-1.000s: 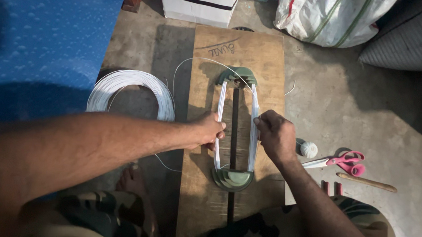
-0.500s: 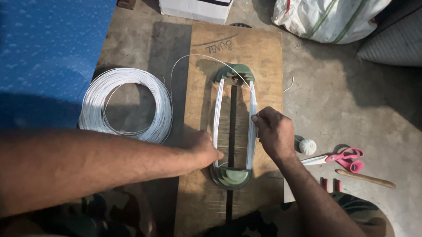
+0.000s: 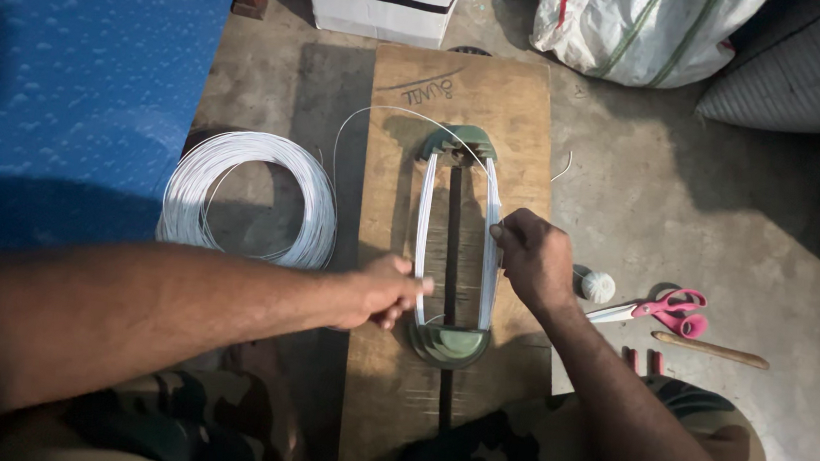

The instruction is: The person sits on the floor and winds white plastic wire from a large coil onto a green hand-winding frame mounted on a wooden board, repeatedly turning the winder and guiding the wire by hand to build up even layers.

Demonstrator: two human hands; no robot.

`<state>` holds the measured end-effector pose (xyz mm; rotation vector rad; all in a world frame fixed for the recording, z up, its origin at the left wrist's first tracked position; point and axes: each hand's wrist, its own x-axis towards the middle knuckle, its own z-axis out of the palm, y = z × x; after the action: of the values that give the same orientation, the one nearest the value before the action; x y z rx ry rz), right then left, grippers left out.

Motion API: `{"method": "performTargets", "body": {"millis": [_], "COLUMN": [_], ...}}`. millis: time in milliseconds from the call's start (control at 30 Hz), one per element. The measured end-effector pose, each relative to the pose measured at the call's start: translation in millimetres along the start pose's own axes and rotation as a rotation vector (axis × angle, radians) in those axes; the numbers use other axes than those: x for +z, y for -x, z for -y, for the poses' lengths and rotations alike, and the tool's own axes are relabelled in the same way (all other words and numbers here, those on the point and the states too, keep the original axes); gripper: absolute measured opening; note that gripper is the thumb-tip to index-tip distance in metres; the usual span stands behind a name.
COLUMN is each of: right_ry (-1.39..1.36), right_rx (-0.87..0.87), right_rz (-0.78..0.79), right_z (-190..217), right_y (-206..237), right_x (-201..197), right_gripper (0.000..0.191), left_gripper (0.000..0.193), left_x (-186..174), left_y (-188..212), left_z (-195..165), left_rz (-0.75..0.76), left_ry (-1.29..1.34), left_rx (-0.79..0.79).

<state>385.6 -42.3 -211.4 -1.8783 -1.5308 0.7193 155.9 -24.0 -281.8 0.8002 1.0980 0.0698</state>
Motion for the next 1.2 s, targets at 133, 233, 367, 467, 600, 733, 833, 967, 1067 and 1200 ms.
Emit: {"method": "performTargets", "body": {"millis": [133, 233, 367, 467, 600, 733, 833, 967, 1067, 1200], "right_ry": [0.006, -0.015, -0.011, 0.000, -0.034, -0.038, -0.024, -0.019, 0.025, -0.008], "right_rx": [0.004, -0.006, -0.025, 0.030, 0.059, 0.035, 0.005, 0.016, -0.021, -0.020], "right_rz": [0.005, 0.009, 0.004, 0.014, 0.028, 0.026, 0.020, 0.013, 0.001, -0.004], "right_z": [-1.6, -2.6, -3.6, -4.2, -4.7, -4.6, -4.2, -3.5, -3.4, -3.9], "right_y": [0.1, -0.3, -1.4, -2.2, -1.9, -0.3, 0.0, 0.1, 0.0, 0.0], "right_x": [-0.1, -0.2, 0.1, 0.7, 1.8, 2.3, 2.7, 4.0, 4.7, 3.7], "right_gripper": [0.018, 0.017, 0.017, 0.017, 0.018, 0.019, 0.019, 0.019, 0.019, 0.019], "left_gripper": [0.033, 0.031, 0.032, 0.028, 0.026, 0.029, 0.035, 0.040, 0.035, 0.034], "left_x": [-6.0, -1.5, -0.2, -1.9, -6.7, -16.9, -14.2, -11.2, -9.9, -11.1], "left_y": [-10.8, -19.4, -25.0, -28.6, -37.6, -31.2, -23.3, -19.6, -27.7, -43.1], "left_z": [-5.7, -5.0, -3.7, -10.1, -37.5, -61.1, -77.6, -91.8, -93.8, -91.8], "left_rz": [0.034, -0.004, -0.049, -0.137, -0.310, -0.301, -0.354, -0.406, -0.408, -0.506], "left_ry": [0.046, 0.068, -0.059, -0.280, -0.481, -0.419, -0.541, -0.803, -0.881, -1.089], "left_rx": [0.068, 0.070, 0.105, 0.165, 0.319, 0.361, 0.318, 0.283, 0.223, 0.365]}}
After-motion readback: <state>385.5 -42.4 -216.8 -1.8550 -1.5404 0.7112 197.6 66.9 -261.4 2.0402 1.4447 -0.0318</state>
